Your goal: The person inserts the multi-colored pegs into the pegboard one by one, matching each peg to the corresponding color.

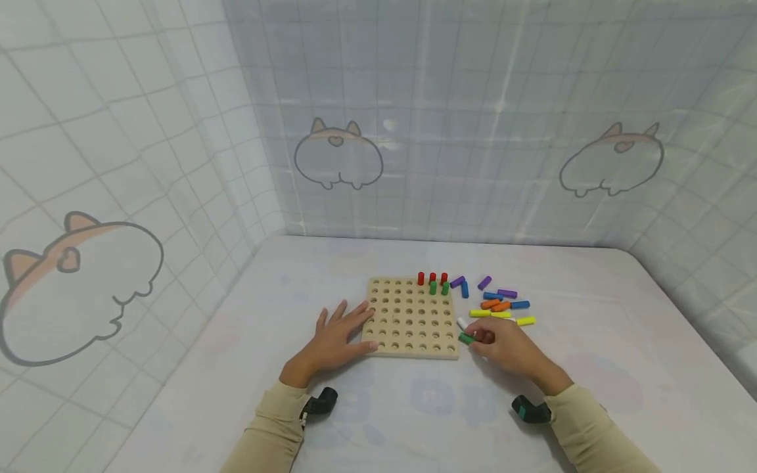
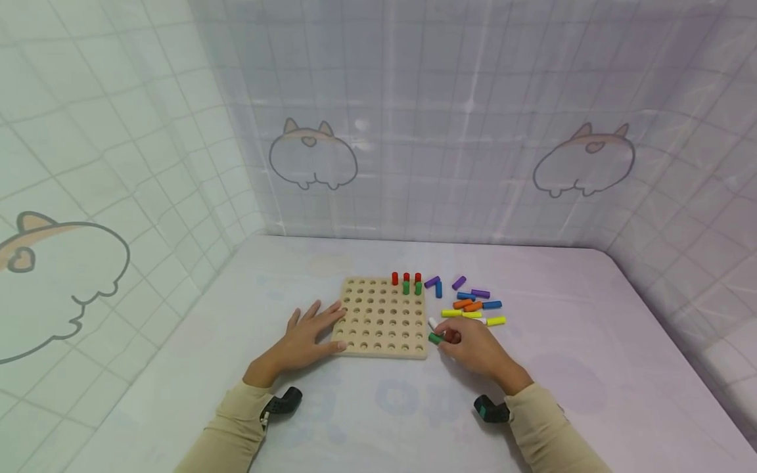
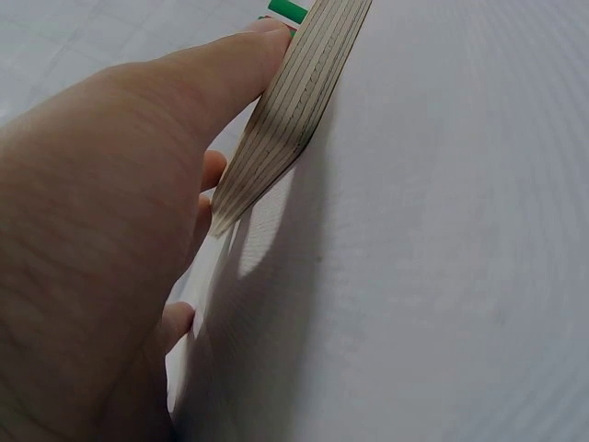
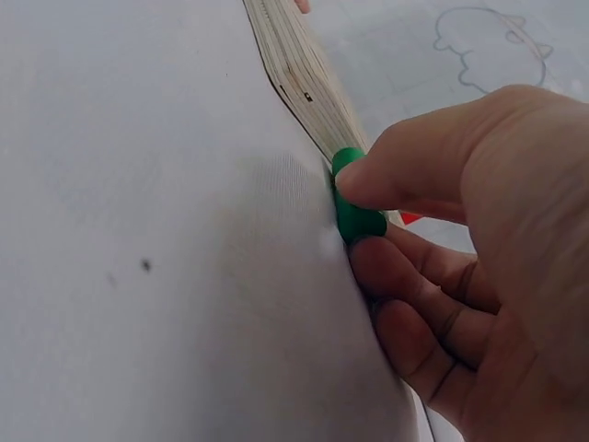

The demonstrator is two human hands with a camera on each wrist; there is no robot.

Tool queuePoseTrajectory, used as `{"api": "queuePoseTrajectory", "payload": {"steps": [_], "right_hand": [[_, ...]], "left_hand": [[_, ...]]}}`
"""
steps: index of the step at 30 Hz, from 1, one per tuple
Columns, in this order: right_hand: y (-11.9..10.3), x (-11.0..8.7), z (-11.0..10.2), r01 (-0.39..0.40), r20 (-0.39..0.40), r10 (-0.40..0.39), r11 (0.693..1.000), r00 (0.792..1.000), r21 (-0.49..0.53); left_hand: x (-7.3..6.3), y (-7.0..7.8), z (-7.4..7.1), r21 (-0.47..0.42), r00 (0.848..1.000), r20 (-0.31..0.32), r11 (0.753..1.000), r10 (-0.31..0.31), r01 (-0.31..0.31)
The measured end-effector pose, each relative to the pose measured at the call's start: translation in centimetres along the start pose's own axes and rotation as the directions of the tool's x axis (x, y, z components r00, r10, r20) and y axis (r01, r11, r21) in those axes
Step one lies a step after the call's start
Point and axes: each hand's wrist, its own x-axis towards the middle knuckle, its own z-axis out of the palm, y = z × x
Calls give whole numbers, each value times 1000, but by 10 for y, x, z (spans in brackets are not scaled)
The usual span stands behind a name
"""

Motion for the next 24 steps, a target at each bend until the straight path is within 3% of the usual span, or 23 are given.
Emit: {"api": "queuePoseTrajectory", "payload": {"steps": [7,14,19,24], "right_hand": [[3,1,-3,-39,-31,40,999,999,9],[8,1,-9,-115,-92,129,984,987,136],[10,0,-12,-74,-135,111,964,985,255],[10,2,-11,-37,-148,85,952,985,302]], "left_hand": [[1,-1,1,0,1000,-4,1000,2,-2],[1,-3,2,2,1000,-5,1000,2,-2],[1,-3,2,10,1000,2,1000,-2,2],[1,-3,3,10,1000,-10,1000,3,-2]]}}
